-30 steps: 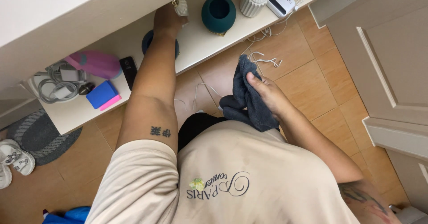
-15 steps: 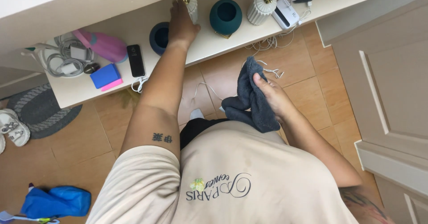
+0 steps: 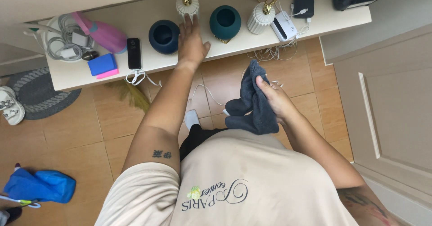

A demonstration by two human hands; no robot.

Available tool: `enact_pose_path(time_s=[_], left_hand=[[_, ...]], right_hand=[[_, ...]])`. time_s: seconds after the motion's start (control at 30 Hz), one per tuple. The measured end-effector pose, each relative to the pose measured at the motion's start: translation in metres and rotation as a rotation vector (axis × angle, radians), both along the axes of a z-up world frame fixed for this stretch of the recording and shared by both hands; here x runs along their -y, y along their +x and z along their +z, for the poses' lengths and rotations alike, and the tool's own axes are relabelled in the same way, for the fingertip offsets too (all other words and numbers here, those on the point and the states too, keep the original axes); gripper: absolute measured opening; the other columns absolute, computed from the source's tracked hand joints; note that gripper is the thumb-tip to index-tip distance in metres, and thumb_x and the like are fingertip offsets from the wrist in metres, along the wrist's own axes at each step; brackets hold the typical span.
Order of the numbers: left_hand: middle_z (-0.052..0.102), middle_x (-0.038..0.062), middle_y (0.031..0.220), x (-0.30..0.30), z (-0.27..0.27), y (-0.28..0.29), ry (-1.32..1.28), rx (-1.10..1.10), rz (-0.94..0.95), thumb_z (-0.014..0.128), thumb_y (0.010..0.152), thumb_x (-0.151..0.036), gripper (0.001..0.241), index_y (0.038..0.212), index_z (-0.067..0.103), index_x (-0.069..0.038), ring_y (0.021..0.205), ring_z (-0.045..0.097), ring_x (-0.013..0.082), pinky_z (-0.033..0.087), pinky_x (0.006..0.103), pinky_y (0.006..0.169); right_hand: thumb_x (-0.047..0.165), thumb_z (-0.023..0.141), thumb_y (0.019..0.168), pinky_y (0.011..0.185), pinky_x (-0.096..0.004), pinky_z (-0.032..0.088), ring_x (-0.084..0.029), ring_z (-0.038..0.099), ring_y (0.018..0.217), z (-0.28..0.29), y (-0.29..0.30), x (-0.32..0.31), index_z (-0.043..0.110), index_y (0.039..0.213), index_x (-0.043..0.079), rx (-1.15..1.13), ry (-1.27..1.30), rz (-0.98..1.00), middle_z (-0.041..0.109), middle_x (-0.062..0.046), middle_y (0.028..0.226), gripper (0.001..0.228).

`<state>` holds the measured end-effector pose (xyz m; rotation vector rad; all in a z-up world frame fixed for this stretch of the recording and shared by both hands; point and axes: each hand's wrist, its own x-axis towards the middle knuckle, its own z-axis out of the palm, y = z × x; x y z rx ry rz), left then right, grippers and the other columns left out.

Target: Cleaning and dusting decorative vases and figurines on a shelf using a soft cloth.

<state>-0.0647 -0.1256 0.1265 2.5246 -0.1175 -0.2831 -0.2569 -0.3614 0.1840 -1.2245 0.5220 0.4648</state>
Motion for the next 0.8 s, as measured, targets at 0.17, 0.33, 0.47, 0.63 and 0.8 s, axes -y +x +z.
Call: enact_pose_path(time_s=[0.17,0.33,0.47,0.63,0.8], left_hand=[[0.007,0.015,0.170,0.037,-0.006,-0.029,-0.020,0.027,-0.027,0.078,0.088,-0.023,0.094,0.162,0.020,-0.015,0.157,0.004,0.0395,0.016,0.0538,0.125],[0.011,0.015,0.170,0.074,-0.016,-0.050,-0.075,0.061,-0.037,0.079,0.088,-0.025,0.091,0.161,0.025,-0.013,0.157,0.006,0.0402,0.017,0.0532,0.125],[0.014,0.015,0.170,0.094,-0.015,-0.062,-0.095,0.012,-0.054,0.077,0.089,-0.030,0.089,0.160,0.026,-0.014,0.156,0.009,0.0402,0.017,0.0531,0.124],[0.025,0.013,0.166,0.102,-0.010,-0.055,-0.073,0.008,-0.121,0.070,0.093,-0.035,0.079,0.158,0.030,-0.014,0.153,0.016,0.0383,0.017,0.0560,0.121],[0.070,0.010,0.125,0.103,-0.003,-0.021,-0.207,0.101,-0.147,0.064,0.096,-0.032,0.045,0.138,0.059,-0.016,0.120,0.063,0.0283,0.038,0.0493,0.110]], right_hand=[[0.049,0.061,0.098,0.084,-0.038,0.060,-0.022,0.071,0.094,-0.016,-0.006,0.033,0.061,0.123,-0.001,0.043,0.124,-0.002,0.071,-0.013,0.106,0.056],[0.055,0.057,0.097,0.095,-0.041,0.058,-0.026,0.069,0.106,-0.019,-0.017,0.053,0.056,0.131,0.002,0.096,0.173,0.047,0.069,-0.015,0.116,0.064],[0.065,0.046,0.096,0.103,-0.044,0.053,-0.026,0.065,0.116,-0.021,-0.021,0.060,0.053,0.138,0.005,0.077,0.256,0.063,0.066,-0.012,0.126,0.074],[0.084,0.023,0.093,0.095,-0.045,0.054,-0.030,0.065,0.107,-0.017,-0.020,0.069,0.056,0.144,0.002,0.089,0.524,0.055,0.067,-0.018,0.126,0.102],[0.057,0.035,0.103,0.089,-0.057,0.052,-0.038,0.065,0.115,0.006,-0.007,0.057,0.058,0.139,0.010,0.055,0.803,-0.286,0.065,-0.018,0.134,0.063]])
